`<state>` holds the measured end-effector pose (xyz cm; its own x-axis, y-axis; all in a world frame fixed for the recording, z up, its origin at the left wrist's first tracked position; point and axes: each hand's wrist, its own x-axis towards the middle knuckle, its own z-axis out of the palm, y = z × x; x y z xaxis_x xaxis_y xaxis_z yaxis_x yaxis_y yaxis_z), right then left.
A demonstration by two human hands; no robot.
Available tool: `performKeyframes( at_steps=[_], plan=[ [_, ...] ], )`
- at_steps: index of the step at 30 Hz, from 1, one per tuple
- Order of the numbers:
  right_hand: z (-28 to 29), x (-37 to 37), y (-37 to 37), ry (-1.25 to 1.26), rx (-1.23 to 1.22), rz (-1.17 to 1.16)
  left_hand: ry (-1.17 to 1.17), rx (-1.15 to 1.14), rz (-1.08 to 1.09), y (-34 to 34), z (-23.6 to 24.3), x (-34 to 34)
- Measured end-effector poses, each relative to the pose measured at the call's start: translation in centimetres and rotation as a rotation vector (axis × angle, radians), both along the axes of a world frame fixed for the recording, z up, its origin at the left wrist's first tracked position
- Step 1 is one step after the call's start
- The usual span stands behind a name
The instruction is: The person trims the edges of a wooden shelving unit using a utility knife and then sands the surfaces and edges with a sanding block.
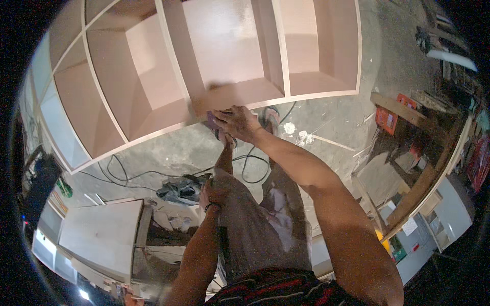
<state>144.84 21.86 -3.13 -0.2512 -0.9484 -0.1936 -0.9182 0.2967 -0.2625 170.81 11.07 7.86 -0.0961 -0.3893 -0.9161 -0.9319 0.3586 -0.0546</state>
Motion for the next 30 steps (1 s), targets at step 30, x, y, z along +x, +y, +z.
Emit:
performKeyframes(
  at_steps=[30],
  plan=[
    [6.0, -24.8, 49.7, -0.372, 0.185, -0.913, -0.324, -0.082, -0.064, 24.1, 0.5, -21.0]
  ],
)
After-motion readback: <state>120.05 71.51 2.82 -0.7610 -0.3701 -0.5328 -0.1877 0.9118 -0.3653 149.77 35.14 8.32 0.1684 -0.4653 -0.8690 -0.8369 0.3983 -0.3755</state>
